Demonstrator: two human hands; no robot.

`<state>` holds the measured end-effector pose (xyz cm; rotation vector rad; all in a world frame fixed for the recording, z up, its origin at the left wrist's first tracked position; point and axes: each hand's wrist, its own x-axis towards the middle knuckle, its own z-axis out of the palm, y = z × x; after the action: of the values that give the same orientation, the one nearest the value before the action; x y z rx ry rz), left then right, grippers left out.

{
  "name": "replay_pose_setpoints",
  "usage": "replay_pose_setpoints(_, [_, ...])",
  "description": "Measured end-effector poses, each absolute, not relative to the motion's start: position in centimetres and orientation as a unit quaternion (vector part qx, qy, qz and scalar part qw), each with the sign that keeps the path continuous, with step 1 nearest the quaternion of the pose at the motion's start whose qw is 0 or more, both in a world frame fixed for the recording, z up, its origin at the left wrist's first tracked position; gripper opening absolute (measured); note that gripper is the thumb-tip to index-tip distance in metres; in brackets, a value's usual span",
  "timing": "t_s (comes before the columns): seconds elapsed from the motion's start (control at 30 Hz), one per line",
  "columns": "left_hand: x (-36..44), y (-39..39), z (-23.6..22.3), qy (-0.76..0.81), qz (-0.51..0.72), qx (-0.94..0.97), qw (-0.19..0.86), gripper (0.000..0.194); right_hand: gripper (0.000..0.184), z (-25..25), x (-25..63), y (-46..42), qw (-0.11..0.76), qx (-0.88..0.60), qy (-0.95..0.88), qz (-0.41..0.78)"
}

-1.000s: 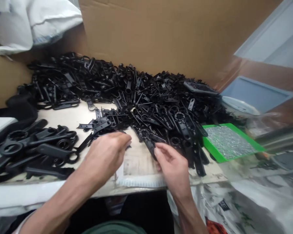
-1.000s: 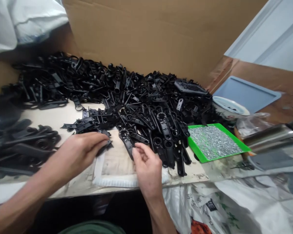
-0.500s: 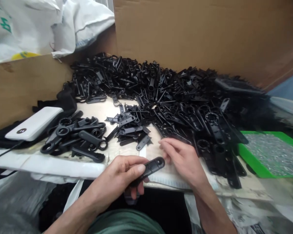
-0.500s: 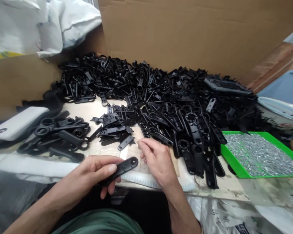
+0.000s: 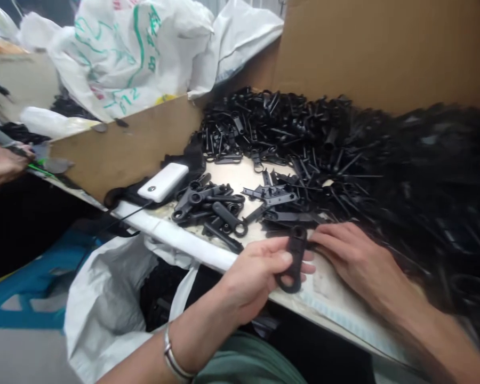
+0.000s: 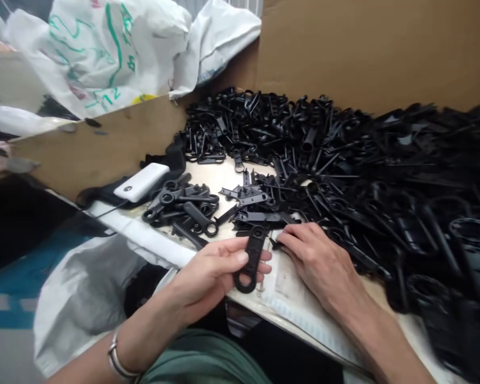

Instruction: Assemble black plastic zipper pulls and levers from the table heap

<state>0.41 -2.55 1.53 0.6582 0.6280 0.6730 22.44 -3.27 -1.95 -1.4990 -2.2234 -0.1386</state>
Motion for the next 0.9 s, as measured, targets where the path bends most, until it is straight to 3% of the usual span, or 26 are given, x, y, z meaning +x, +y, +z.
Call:
replay_pose_setpoints(0.17, [1.1,-2.2,0.9,0.301,0.332,0.304,0.841,0.025,0.014,0.0,22.4,-6.5,0.454,-0.63,-0.63,0.026])
replay_pose_setpoints(0.37, [2.5,-2.3,0.5,0.225,0.332,0.308,0.863,0.031,0.021,0.7,17.2,-8.1,0.574,-0.614,-0.413,0.351])
replay_pose_setpoints(0.5, [2.7,-2.5,0.5,0.226,0.349,0.321,0.851,0.035,0.021,0.8,15.5,-6.8,0.597,-0.589,-0.383,0.387])
replay_pose_setpoints(0.9, [2.6,-2.9,-0.4,0.233,0.372,0.384,0.812,0.038,0.032,0.8,16.0,-6.4,0.529,-0.635,-0.394,0.402])
